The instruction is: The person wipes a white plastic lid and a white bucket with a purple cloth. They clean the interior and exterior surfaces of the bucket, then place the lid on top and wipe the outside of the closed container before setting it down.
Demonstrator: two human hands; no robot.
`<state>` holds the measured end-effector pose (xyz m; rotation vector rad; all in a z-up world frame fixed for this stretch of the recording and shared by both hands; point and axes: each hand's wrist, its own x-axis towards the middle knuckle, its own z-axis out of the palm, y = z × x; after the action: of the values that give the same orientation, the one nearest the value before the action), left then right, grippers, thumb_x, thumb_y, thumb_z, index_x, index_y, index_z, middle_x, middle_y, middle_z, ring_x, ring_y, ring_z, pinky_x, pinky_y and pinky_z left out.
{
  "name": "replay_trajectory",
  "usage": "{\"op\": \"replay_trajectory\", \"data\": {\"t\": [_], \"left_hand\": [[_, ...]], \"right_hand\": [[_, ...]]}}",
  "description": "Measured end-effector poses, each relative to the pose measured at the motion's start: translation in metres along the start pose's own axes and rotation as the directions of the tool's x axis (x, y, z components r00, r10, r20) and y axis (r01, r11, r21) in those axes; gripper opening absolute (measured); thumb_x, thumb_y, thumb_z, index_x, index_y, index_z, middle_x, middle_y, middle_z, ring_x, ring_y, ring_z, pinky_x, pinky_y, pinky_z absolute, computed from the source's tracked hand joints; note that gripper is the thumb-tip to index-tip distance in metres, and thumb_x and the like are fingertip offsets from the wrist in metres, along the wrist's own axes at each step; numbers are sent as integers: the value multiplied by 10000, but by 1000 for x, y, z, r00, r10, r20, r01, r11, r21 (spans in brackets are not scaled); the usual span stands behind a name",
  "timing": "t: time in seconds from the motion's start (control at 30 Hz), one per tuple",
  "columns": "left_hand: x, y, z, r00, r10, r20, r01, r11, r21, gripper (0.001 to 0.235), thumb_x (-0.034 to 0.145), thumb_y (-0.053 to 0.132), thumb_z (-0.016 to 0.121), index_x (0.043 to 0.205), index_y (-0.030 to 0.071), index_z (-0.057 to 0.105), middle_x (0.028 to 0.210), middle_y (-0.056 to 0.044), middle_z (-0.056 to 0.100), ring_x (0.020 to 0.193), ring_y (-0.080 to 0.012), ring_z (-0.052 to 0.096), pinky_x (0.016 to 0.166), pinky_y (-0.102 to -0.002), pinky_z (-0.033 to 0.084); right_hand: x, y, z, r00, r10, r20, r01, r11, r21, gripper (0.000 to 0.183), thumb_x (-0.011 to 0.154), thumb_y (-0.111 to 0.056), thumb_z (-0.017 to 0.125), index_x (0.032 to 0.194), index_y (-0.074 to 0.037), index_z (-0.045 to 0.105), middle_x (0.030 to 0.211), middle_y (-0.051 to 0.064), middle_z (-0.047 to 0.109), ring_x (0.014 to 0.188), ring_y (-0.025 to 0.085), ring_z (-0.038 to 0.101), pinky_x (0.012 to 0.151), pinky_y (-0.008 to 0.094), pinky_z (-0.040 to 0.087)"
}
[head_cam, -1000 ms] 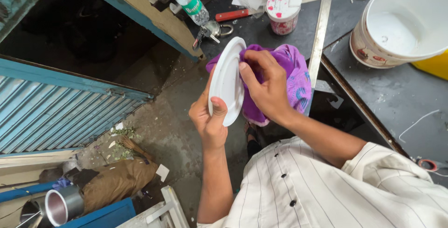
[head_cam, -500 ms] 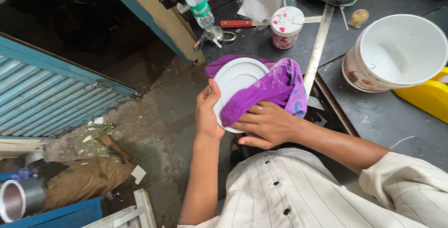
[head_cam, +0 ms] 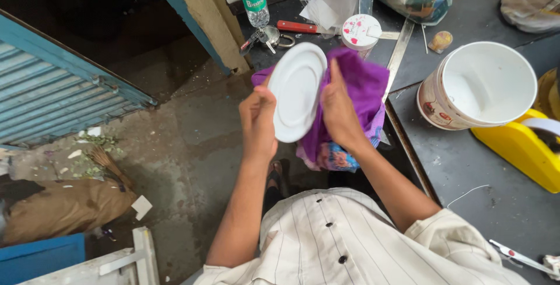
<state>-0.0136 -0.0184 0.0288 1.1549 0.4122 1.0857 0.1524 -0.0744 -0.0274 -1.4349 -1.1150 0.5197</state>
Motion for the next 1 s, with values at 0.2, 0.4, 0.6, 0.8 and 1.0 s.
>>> {"op": "replay_trajectory", "data": {"t": [0.2, 0.4, 0.6, 0.8, 1.0], "left_hand": [[46, -34, 0, 920, 374, 119, -324, 551, 769, 454, 1049, 362, 660, 1408, 84, 658, 1203, -206, 712, 1132, -315, 660, 955, -358, 565], [83, -80, -25, 730, 578, 364, -585, 253, 771, 501, 917, 363, 784, 1320, 79, 690, 1303, -122, 702, 1307, -367, 631, 1094, -463, 531], [103, -107, -35, 796, 251, 551, -564, -25, 825, 585, 915, 442, 707, 1375, 89, 626, 1466, -179, 568, 1460, -424, 384, 1126, -643, 266], [57, -134, -3, 995, 73, 71, -101, 828, 551, 704, 1058, 522, 516, 1548, 22, 439, 1602, -190, 458, 1524, -302, 385, 1251, -422, 309], [1, -92, 26, 899, -437, -29, 352, 760, -546, 752, 1053, 581, 378, 1572, 37, 361, 1644, -161, 387, 1541, -257, 349, 1267, -400, 276]], "right_hand": [[12, 39, -24, 895, 443, 59, -225, 332, 916, 911, 949, -639, 477, 1591, -29, 267, 1604, 117, 366, 1483, 315, 356, 1231, 482, 245], [-2, 32, -69, 933, 354, 67, -95, 62, 994, 734, 1010, -481, 591, 1473, 73, 463, 1462, 244, 560, 1390, 361, 545, 1251, 476, 402], [-25, -1, -62, 930, 353, 100, -104, -7, 995, 728, 977, -443, 600, 1463, 85, 475, 1475, 254, 555, 1401, 373, 536, 1254, 491, 377], [-23, -41, -49, 966, 239, 103, -106, -2, 994, 734, 1009, -477, 562, 1505, 55, 463, 1546, 228, 517, 1484, 353, 469, 1311, 484, 315], [-44, -37, 15, 887, -298, 354, 334, 942, -45, 833, 1067, -632, 302, 1640, -28, 332, 1734, 206, 302, 1670, 365, 185, 1383, 494, 126]]}}
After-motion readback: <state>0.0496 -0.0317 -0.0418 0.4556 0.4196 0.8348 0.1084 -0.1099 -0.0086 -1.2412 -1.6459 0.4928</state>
